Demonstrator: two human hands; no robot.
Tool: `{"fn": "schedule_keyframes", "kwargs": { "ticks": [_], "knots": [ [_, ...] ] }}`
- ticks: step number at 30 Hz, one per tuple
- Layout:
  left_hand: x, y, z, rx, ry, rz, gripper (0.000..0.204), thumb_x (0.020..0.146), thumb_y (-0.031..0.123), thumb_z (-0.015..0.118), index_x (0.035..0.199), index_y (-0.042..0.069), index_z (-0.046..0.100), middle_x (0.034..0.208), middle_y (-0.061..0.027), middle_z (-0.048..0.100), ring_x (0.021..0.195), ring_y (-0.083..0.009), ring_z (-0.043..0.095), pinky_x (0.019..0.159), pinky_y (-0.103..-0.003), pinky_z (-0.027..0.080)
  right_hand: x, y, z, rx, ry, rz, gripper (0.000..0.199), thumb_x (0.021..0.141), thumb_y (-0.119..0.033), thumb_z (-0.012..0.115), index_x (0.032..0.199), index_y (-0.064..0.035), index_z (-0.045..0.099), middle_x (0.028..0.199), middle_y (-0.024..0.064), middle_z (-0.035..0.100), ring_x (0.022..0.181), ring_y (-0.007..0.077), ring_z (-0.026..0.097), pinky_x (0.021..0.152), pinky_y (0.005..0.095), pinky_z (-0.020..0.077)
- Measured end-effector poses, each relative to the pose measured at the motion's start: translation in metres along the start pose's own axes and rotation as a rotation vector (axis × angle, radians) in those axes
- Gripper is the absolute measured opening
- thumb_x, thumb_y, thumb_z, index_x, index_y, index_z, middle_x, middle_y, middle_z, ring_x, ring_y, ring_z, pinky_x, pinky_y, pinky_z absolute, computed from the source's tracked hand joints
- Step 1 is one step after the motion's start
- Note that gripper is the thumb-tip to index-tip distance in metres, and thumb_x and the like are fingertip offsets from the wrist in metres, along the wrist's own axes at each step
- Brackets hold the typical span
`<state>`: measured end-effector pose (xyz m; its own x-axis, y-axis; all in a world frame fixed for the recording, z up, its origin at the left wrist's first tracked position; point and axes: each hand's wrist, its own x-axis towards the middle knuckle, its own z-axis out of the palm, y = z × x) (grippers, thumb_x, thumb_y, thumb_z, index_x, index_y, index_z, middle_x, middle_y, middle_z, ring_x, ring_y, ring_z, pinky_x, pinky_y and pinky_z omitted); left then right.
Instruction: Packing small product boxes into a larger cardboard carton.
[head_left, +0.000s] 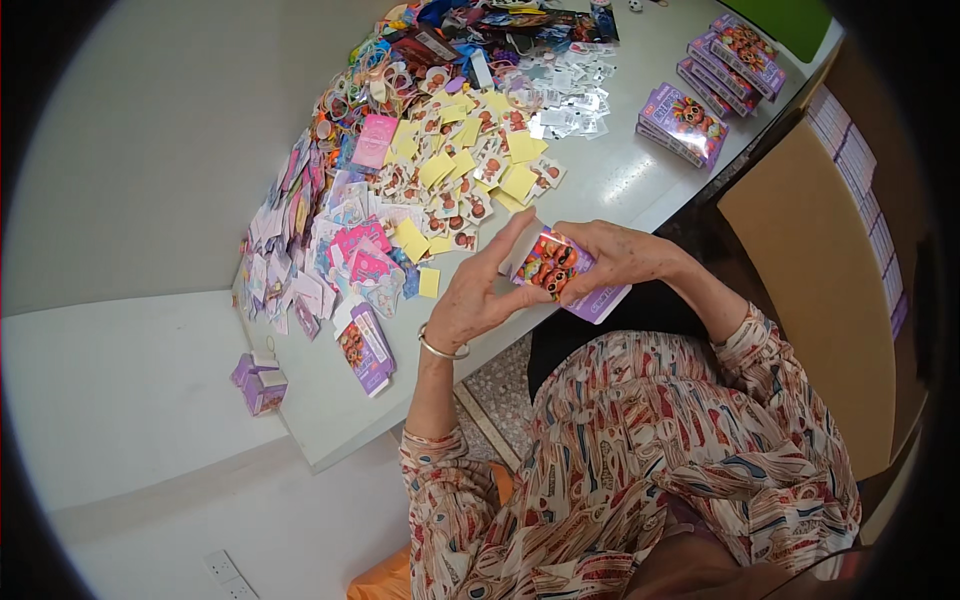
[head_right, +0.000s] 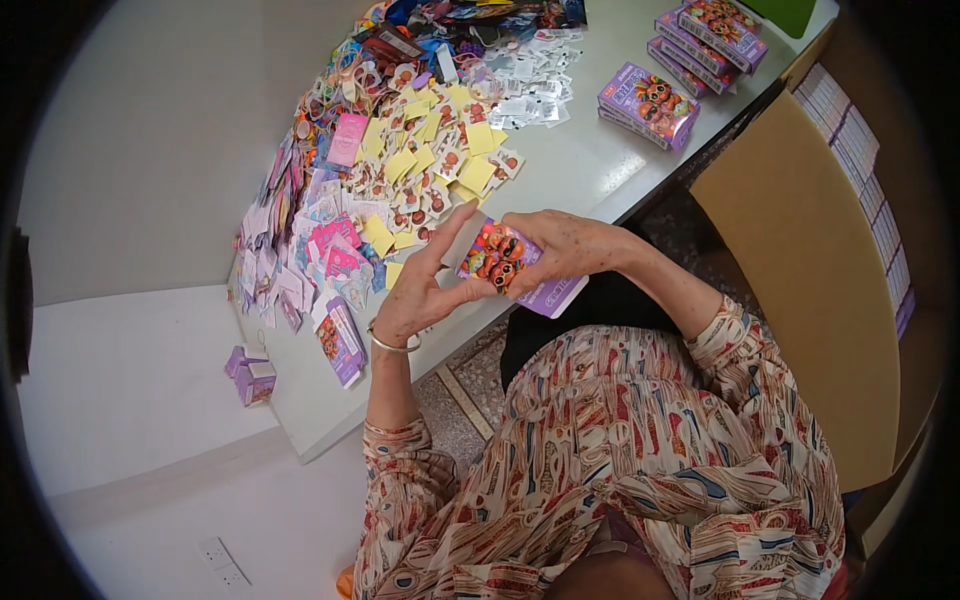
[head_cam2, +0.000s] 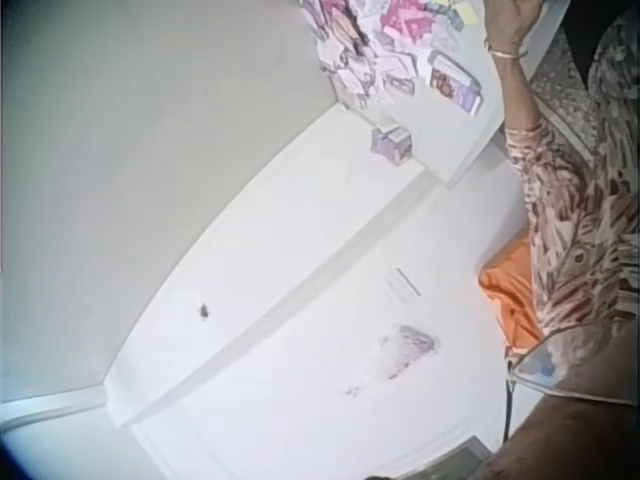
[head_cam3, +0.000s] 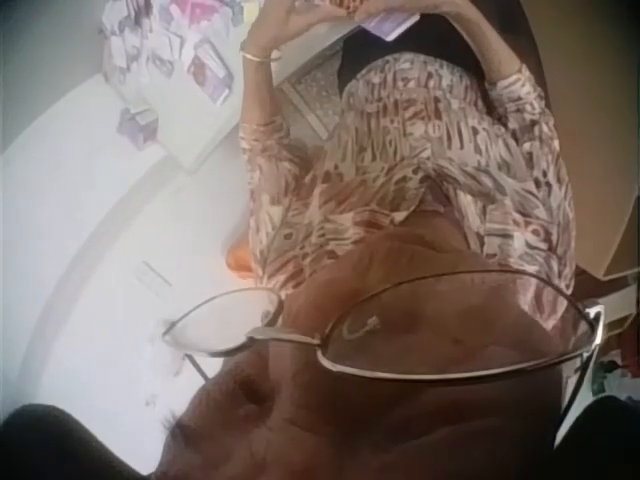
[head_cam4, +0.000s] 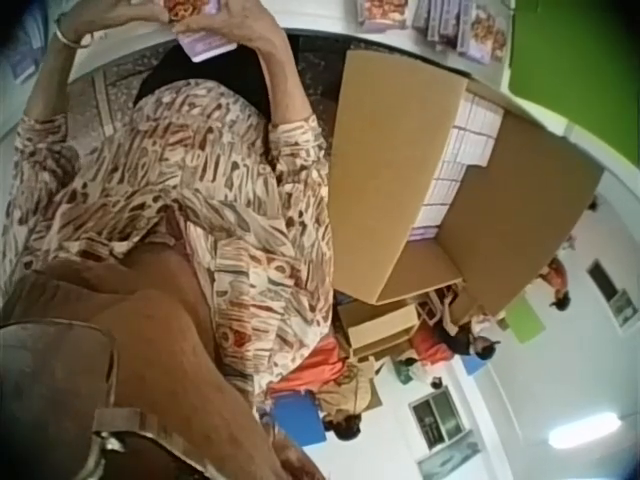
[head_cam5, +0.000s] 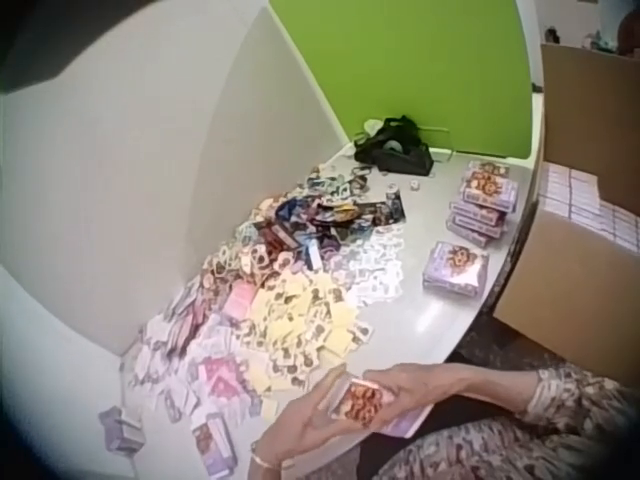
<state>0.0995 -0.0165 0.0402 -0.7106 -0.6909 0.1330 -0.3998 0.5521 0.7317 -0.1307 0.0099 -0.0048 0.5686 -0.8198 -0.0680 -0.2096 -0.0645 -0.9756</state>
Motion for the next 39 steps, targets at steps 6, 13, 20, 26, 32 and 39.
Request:
{"fn": "schedule_keyframes", "kwargs": {
  "ticks": [6, 13, 20, 26, 32, 39],
  "knots": [
    [-0.010, -0.007, 0.010, -0.347, -0.113, -0.170, 0.075, 0.078, 0.029, 0.078, 0.140, 0.007, 0.042, 0.130, -0.0186, 0.057, 0.114, -0.0259, 0.059, 0.095, -0.035, 0.045, 0.003, 0.013, 0.004, 0.340, -0.084, -0.012, 0.051, 0.077, -0.033, 0.077, 0.109, -0.0015, 0.054, 0.091, 0.0067, 0.063, 0.082, 0.0133, 0.060, 0.074, 0.0297, 0.0477],
    [-0.008, -0.003, 0.018, -0.256, -0.095, -0.175, 0.074, 0.081, 0.027, 0.076, 0.141, 0.004, 0.040, 0.129, -0.0208, 0.056, 0.115, -0.0298, 0.058, 0.097, -0.036, 0.044, 0.002, 0.004, -0.003, 0.292, -0.072, -0.062, 0.047, 0.079, -0.030, 0.077, 0.110, -0.0020, 0.054, 0.095, 0.0034, 0.062, 0.086, 0.0092, 0.056, 0.076, 0.0268, 0.0469],
    [-0.005, 0.011, 0.029, 0.032, 0.130, 0.006, 0.071, 0.083, 0.020, 0.071, 0.142, 0.001, 0.037, 0.142, -0.0226, 0.042, 0.128, -0.0339, 0.047, 0.102, -0.039, 0.041, 0.000, 0.011, -0.009, 0.281, -0.045, -0.014, 0.048, 0.081, -0.026, 0.076, 0.115, -0.0025, 0.051, 0.098, 0.0018, 0.060, 0.087, 0.0071, 0.053, 0.076, 0.0251, 0.0465],
    [-0.005, 0.015, 0.029, -0.542, 0.259, -0.280, 0.040, 0.090, 0.008, 0.063, 0.127, -0.003, 0.055, 0.123, -0.0121, 0.060, 0.110, -0.0184, 0.058, 0.093, -0.030, 0.046, -0.002, 0.009, -0.006, 0.272, -0.062, 0.009, 0.048, 0.078, -0.030, 0.078, 0.108, -0.0027, 0.052, 0.090, 0.0025, 0.059, 0.081, 0.0078, 0.056, 0.071, 0.0253, 0.0472],
    [0.002, 0.017, 0.024, -0.869, 0.310, -0.537, 0.027, 0.092, 0.009, 0.061, 0.117, -0.002, 0.063, 0.100, -0.0026, 0.067, 0.087, -0.0058, 0.059, 0.078, -0.021, 0.047, -0.005, 0.001, -0.008, 0.288, -0.085, 0.037, 0.049, 0.078, -0.028, 0.080, 0.110, -0.0038, 0.052, 0.091, 0.0010, 0.058, 0.081, 0.0066, 0.053, 0.071, 0.0245, 0.0459],
    [0.004, 0.026, 0.031, -0.749, 0.377, -0.538, 0.023, 0.093, 0.009, 0.060, 0.113, -0.001, 0.066, 0.091, -0.0001, 0.067, 0.075, -0.0039, 0.056, 0.066, -0.020, 0.045, -0.005, 0.009, -0.006, 0.239, -0.052, -0.024, 0.049, 0.077, -0.032, 0.078, 0.107, -0.0025, 0.053, 0.089, 0.0027, 0.060, 0.079, 0.0081, 0.059, 0.069, 0.0253, 0.0488]
  ]
}}
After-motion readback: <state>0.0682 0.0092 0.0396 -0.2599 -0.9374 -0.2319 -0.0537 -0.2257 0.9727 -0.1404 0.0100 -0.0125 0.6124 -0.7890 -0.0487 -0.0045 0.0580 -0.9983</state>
